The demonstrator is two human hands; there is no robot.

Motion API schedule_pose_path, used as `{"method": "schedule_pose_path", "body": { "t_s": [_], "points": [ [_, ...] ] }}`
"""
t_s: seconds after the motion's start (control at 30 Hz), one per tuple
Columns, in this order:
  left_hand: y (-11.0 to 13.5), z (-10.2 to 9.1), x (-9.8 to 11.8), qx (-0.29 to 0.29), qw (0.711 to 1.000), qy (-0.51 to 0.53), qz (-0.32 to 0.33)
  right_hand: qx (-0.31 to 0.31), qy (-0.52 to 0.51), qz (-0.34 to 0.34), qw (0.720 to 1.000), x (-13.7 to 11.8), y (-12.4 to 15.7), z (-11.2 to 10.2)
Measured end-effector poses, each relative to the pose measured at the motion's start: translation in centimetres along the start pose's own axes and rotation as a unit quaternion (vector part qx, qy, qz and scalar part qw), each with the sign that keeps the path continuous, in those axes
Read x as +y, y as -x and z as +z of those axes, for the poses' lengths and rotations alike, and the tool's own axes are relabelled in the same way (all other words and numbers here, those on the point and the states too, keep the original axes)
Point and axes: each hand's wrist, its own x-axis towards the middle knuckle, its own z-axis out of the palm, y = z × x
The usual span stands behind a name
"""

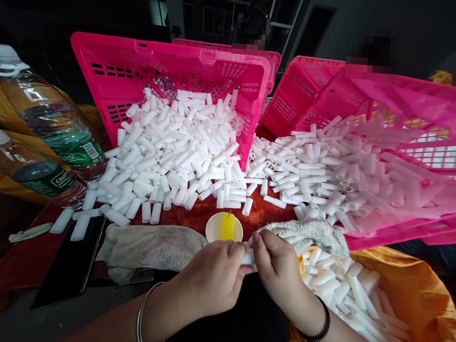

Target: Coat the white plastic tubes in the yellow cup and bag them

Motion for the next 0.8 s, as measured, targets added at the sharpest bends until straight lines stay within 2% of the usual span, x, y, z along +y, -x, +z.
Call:
{"method": "schedule_pose_path", "body": {
  "t_s": [0.07, 0.17, 0.2, 0.23, 0.27, 0.3, 0.37, 0.43, 0.5, 0.57, 0.63, 0.73, 0.8],
  "points": [
    [0.1, 0.8, 0.8, -0.047, 0.995, 0.088, -0.019, -0.001, 0.018, -0.033, 0.999, -0.1, 1.5, -0.6],
    [0.6, 1.8, 2.0, -0.184, 0.946, 0.254, -0.075, -0.030, 0.012, -0.133, 0.991, -0.1, 3.7, -2.2],
    [0.8, 2.0, 2.3, -0.216, 0.932, 0.278, -0.085, -0.050, 0.011, -0.149, 0.988, 0.1, 4.3, -2.9],
    [1.0, 2.0, 2.4, -0.225, 0.930, 0.280, -0.078, -0.070, 0.025, -0.147, 0.986, 0.4, 4.9, -3.8],
    [1.2, 1.8, 2.2, -0.208, 0.940, 0.262, -0.058, -0.089, 0.055, -0.134, 0.985, 0.8, 5.4, -4.8],
    [1.2, 1.4, 1.6, -0.168, 0.958, 0.228, -0.037, -0.109, 0.102, -0.113, 0.982, 1.5, 5.8, -5.9],
    [0.6, 0.0, -0.7, -0.040, 0.991, 0.123, -0.022, -0.122, 0.219, -0.059, 0.966, 3.4, 6.0, -8.0],
    [-0.6, -1.5, -4.2, 0.087, 0.993, 0.004, -0.086, -0.105, 0.318, -0.017, 0.942, 5.7, 5.1, -9.1],
    [-2.3, -2.6, -8.0, 0.172, 0.971, -0.093, -0.141, -0.102, 0.369, 0.002, 0.924, 8.0, 2.6, -8.6],
    [-3.8, -2.9, -10.9, 0.185, 0.963, -0.107, -0.162, -0.141, 0.379, 0.028, 0.914, 9.9, -1.1, -6.7],
    [-4.7, -2.5, -12.5, 0.161, 0.961, -0.125, -0.187, -0.160, 0.394, 0.072, 0.902, 11.3, -4.9, -4.3],
    [-4.5, -1.8, -12.7, 0.107, 0.950, -0.182, -0.230, -0.169, 0.395, 0.096, 0.898, 12.2, -8.2, -2.0],
    [-3.9, -1.9, -12.4, 0.085, 0.944, -0.204, -0.244, -0.173, 0.392, 0.094, 0.899, 11.8, -8.2, -1.5]
  ]
}}
